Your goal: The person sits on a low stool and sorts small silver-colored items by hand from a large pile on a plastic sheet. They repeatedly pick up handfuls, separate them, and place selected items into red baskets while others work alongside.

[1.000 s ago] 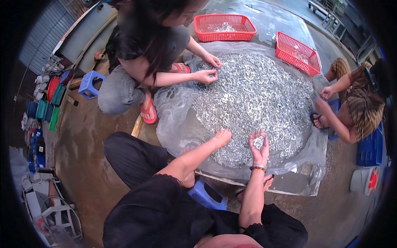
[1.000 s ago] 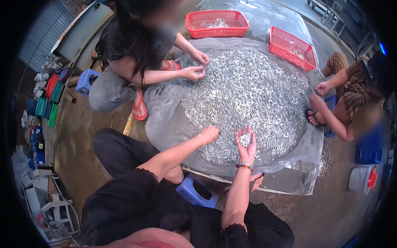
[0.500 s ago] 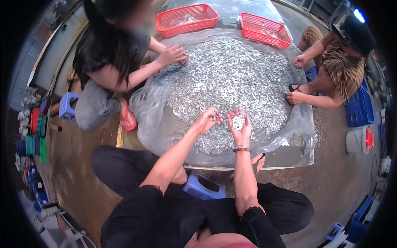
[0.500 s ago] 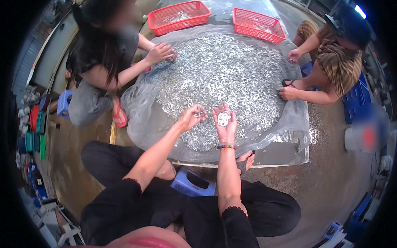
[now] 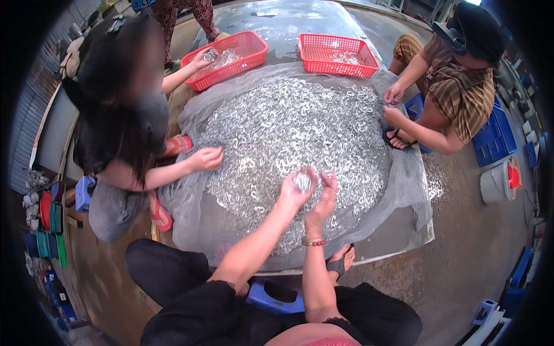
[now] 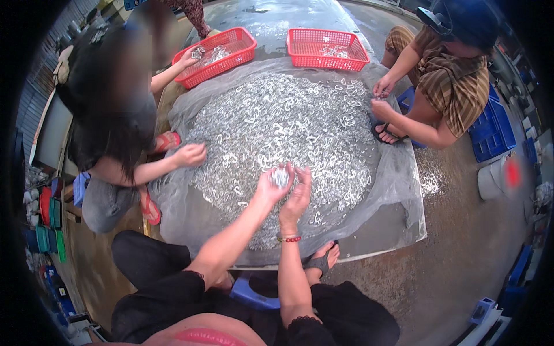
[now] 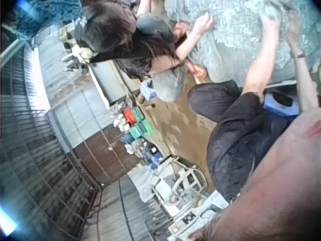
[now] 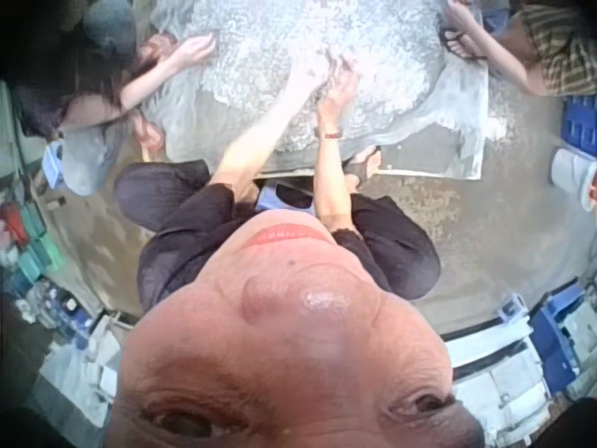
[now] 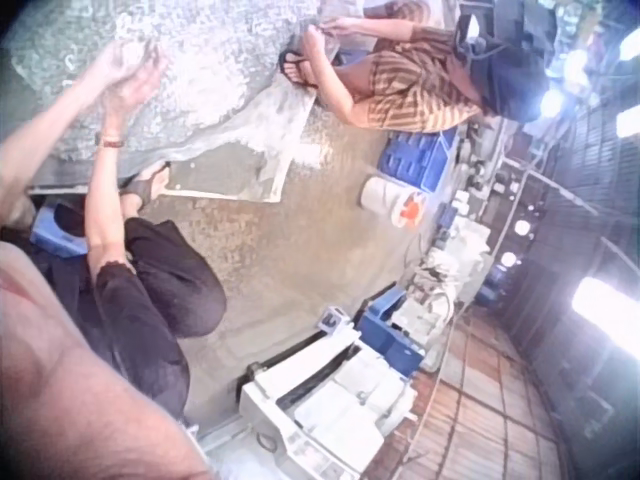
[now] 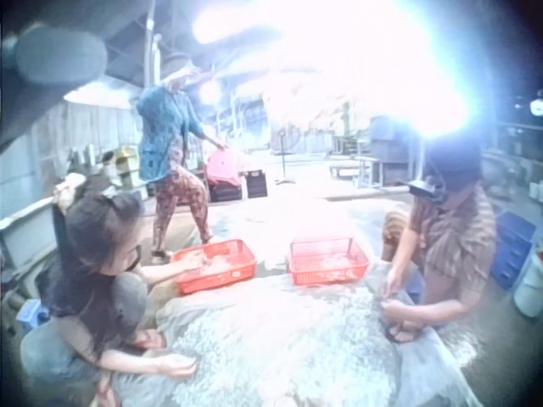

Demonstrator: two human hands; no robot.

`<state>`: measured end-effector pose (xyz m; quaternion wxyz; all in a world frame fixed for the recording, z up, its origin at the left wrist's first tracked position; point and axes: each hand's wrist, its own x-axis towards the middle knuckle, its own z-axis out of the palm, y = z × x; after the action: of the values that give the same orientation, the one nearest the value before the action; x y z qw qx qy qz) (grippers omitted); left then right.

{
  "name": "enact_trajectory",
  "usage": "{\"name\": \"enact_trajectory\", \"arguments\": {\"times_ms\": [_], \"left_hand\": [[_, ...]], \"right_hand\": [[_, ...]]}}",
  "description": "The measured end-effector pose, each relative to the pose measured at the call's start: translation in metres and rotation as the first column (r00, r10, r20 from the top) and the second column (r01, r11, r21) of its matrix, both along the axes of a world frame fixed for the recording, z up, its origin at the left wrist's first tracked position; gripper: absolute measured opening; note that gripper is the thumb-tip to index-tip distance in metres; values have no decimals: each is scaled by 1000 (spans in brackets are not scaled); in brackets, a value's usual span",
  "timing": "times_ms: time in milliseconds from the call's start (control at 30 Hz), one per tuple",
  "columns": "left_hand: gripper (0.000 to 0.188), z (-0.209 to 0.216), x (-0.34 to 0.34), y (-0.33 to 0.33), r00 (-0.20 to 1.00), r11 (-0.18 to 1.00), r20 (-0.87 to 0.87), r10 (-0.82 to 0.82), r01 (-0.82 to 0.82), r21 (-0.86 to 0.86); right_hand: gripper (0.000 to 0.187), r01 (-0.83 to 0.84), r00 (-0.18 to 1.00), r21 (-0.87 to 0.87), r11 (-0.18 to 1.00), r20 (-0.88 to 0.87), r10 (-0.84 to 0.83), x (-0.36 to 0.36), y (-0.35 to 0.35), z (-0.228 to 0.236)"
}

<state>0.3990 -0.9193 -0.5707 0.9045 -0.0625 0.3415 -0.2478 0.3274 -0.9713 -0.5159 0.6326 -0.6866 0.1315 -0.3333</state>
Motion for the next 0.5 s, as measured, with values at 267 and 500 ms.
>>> {"name": "enact_trajectory", "arguments": {"times_ms": [267,500], "left_hand": [[57,197,251,-79,759,893,616,-209,-110,437],[35,75,90,11,447,221,242,-861,-98,970]], "right_hand": [[44,314,944,427,848,-46,-326,27,-61,-10],[48,276,893,124,953,-399,-207,-3,-98,-84]]}}
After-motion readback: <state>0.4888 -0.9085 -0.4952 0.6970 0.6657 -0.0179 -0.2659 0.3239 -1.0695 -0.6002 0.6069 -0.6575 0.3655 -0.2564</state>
